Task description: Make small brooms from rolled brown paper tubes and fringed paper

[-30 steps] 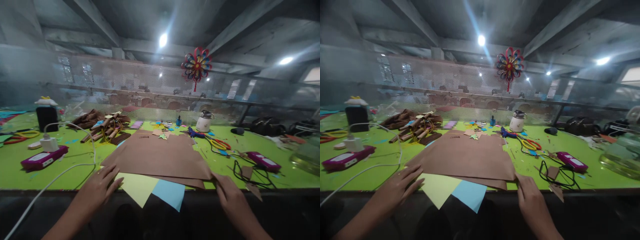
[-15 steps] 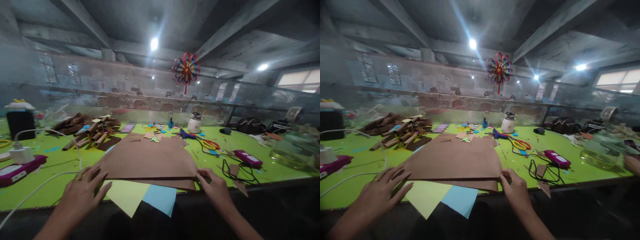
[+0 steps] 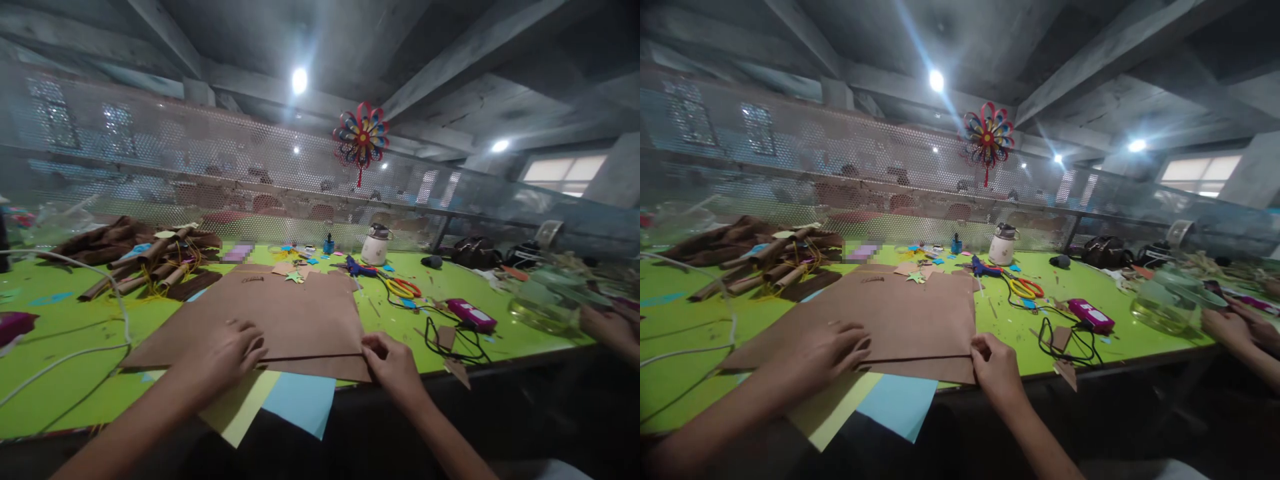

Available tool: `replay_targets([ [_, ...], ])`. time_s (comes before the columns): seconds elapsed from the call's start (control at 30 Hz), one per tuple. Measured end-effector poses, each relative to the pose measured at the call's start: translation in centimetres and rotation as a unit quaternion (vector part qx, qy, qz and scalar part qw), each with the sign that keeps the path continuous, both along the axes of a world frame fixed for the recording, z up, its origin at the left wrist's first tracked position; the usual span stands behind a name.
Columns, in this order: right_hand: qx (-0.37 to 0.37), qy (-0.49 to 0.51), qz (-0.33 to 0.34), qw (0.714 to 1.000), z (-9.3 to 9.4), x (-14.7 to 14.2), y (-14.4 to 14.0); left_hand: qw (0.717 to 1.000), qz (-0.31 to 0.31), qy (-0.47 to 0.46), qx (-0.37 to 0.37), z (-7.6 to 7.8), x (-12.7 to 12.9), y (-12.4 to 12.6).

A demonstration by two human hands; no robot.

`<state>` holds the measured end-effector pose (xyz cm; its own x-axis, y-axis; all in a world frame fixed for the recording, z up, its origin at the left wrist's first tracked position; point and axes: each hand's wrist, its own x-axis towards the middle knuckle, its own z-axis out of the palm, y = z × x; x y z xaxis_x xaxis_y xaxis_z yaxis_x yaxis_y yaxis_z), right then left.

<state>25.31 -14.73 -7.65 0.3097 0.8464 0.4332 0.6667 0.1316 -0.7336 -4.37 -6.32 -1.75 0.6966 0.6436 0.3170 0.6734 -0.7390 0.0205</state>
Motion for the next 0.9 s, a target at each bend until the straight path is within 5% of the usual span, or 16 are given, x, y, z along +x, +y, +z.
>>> replay_targets([
  [0.17, -0.029, -0.024, 0.025, 0.999, 0.4, 0.1, -0.1, 0.999, -0.047, 0.006, -0.004, -0.7, 4.5, 2.9],
  [0.43, -0.088, -0.1, 0.086, 0.987, 2.5, 2.1, 0.0, 0.997, -0.059, -0.032, 0.036, -4.6, 4.9, 4.2],
  [0.6, -0.042, -0.018, 0.065, 0.997, 3.7, 4.0, 2.8, 0.998, -0.051, -0.037, 0.023, -4.3, 4.9, 4.0],
  [0.9, 0.038, 0.123, -0.062, 0.99, 1.9, 5.1, 9.1, 0.996, -0.06, -0.053, 0.039, -5.0, 4.8, 4.7],
])
